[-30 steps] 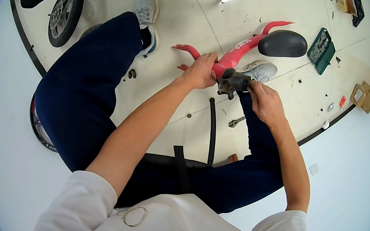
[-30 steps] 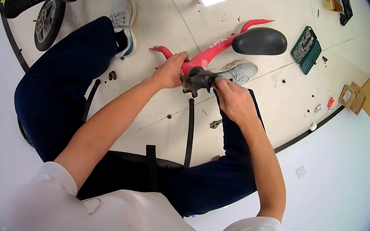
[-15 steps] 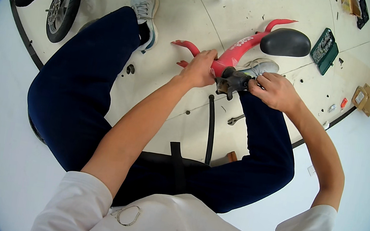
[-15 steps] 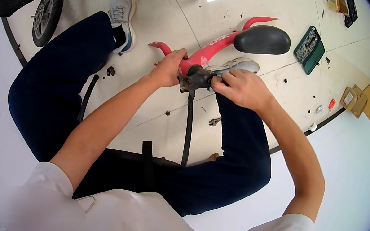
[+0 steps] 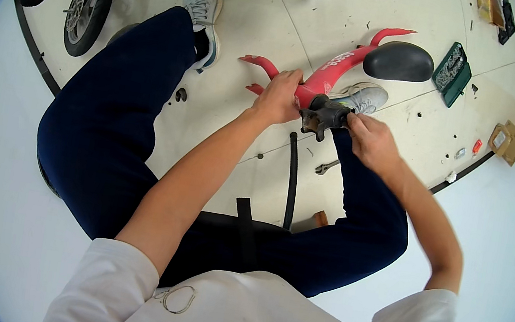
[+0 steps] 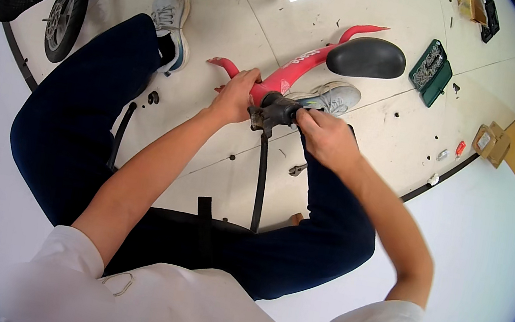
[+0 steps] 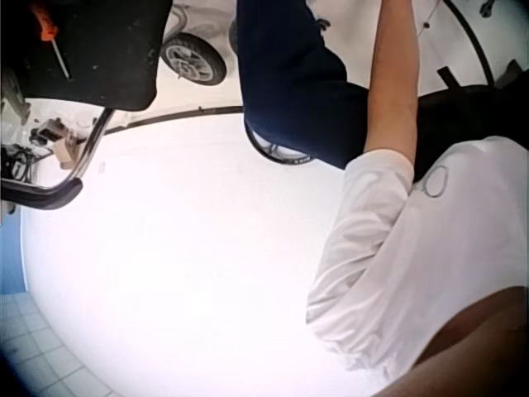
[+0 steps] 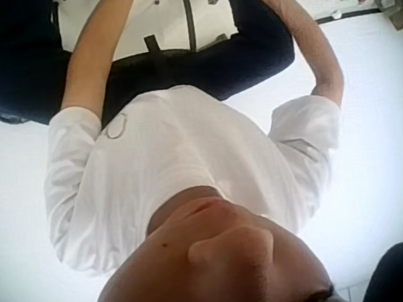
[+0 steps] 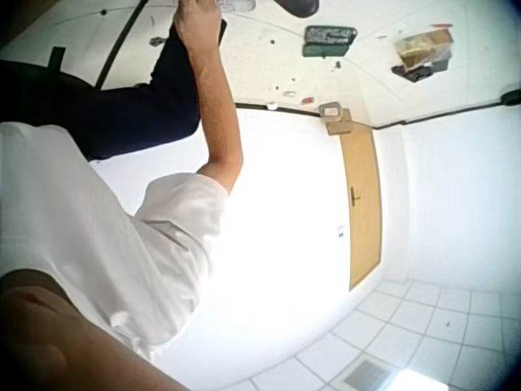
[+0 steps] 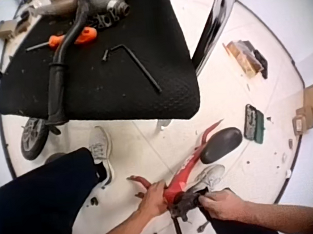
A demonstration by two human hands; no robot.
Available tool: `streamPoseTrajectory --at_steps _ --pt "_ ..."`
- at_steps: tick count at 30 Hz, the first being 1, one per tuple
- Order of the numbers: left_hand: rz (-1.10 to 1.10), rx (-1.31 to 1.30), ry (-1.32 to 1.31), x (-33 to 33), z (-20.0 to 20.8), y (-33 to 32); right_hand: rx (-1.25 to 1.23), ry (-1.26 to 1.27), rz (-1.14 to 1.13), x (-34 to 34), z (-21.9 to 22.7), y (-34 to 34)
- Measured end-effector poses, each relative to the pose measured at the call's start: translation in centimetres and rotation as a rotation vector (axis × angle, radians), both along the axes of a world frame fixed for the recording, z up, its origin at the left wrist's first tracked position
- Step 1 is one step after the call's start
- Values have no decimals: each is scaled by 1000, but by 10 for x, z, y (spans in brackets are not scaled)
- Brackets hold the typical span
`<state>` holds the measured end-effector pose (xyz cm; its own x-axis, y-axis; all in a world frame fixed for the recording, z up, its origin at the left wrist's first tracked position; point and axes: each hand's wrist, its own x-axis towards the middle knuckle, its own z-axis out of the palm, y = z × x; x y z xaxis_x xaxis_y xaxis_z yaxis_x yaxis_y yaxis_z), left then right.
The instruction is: The person inserts a black bicycle seat into the pink seat post and secures it using a metal clamp and bolt. They tighten the bolt by hand and adjust the seat position to ensure it is firmly attached.
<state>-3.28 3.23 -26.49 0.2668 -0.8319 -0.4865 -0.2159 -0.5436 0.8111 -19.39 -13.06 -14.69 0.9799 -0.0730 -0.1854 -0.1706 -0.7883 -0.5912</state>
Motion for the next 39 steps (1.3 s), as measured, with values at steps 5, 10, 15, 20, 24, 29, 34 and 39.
streamPoseTrajectory --at_steps 5,10,15,20,24,29,34,39 --pt "45 -2 -15 -2 0 0 141 236 -792 27 33 69" --pt "54 53 -12 0 5 -2 622 233 -1366 37 34 92" --pt "37 67 26 2 4 -5 784 64 -1426 25 58 108" --pt "26 6 17 0 -1 -2 303 353 -797 4 83 91" --pt "24 -4 40 0 -3 -2 -77 143 -262 -9 69 55" --pt "51 -76 -6 -7 -18 3 -256 92 326 43 77 25" --pt "83 -139 -17 -8 -21 4 -264 -33 764 72 57 18" --pt "130 -216 -7 -10 -17 6 -99 -37 826 111 54 12"
